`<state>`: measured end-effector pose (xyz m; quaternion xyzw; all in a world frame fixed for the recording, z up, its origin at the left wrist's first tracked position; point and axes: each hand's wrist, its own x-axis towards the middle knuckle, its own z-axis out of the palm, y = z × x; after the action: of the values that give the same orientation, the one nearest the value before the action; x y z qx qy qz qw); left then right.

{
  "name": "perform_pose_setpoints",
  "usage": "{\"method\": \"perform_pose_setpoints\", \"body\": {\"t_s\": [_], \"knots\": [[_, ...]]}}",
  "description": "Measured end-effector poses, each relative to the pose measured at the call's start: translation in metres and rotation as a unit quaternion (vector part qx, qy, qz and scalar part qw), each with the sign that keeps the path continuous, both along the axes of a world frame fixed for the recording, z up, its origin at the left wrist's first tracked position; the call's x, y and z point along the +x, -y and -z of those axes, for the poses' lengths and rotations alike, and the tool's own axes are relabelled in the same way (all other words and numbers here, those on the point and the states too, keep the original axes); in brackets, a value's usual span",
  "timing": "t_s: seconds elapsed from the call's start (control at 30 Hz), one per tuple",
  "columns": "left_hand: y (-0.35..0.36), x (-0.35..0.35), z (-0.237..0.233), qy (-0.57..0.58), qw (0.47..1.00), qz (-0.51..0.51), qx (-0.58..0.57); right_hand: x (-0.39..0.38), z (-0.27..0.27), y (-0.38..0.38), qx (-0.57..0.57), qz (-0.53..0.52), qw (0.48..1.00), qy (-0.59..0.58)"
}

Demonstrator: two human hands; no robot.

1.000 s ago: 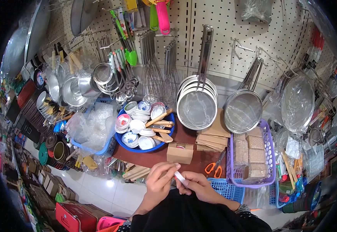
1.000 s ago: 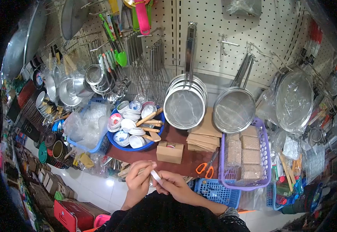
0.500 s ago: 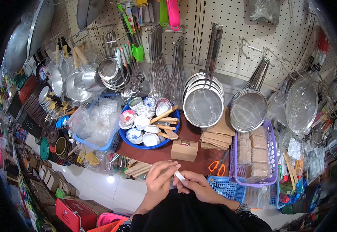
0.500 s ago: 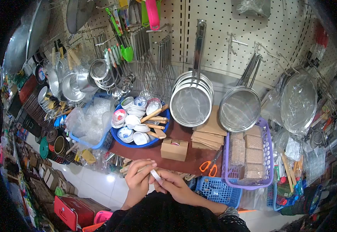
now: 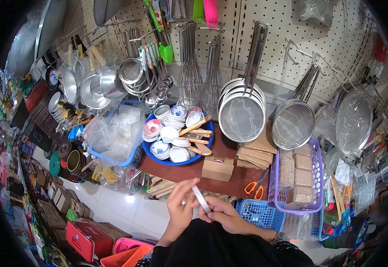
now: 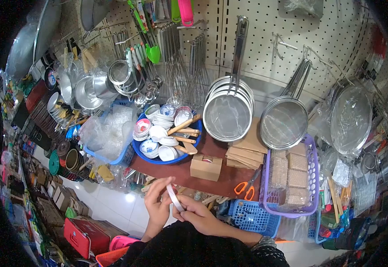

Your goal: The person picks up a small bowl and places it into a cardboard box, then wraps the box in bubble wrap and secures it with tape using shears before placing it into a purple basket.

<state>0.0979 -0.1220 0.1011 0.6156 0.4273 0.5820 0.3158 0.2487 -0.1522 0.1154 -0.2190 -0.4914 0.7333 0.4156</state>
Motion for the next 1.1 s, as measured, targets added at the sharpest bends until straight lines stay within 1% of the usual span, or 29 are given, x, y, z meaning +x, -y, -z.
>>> {"method": "perform_pose_setpoints", "body": {"t_s": [0.03, 0.13, 0.23, 0.33, 0.43, 0.53, 0.63, 0.83, 1.1], "knots": [[0.0, 0.001, 0.0, 0.033, 0.999, -0.006, -0.042, -0.001, 0.0, 0.0, 0.01, 0.004, 1.0, 0.006], [-0.001, -0.007, 0.007, 0.092, 0.978, 0.055, -0.179, -0.002, -0.002, 0.001, 0.024, 0.01, 1.0, 0.014], [0.004, -0.016, 0.014, 0.042, 0.98, 0.059, -0.187, -0.004, -0.003, 0.001, 0.016, 0.011, 0.999, 0.041], [0.006, -0.019, 0.006, -0.07, 0.996, 0.013, -0.06, -0.008, 0.004, 0.003, 0.009, 0.012, 1.0, 0.028], [0.006, -0.021, 0.01, -0.116, 0.992, -0.018, 0.044, -0.013, 0.001, 0.003, -0.01, 0.02, 1.0, 0.008], [0.01, -0.028, 0.007, -0.153, 0.984, -0.048, 0.077, -0.016, 0.002, 0.003, 0.003, 0.012, 1.0, 0.005], [0.011, -0.032, 0.003, -0.182, 0.971, -0.056, 0.143, -0.02, -0.001, 0.004, -0.005, 0.008, 1.0, 0.01], [0.016, -0.033, -0.007, -0.197, 0.959, -0.08, 0.186, -0.026, -0.005, 0.004, -0.007, -0.024, 1.0, 0.01], [0.022, -0.03, -0.007, -0.201, 0.955, -0.08, 0.205, -0.024, -0.005, 0.006, 0.003, -0.015, 0.999, 0.03]]}}
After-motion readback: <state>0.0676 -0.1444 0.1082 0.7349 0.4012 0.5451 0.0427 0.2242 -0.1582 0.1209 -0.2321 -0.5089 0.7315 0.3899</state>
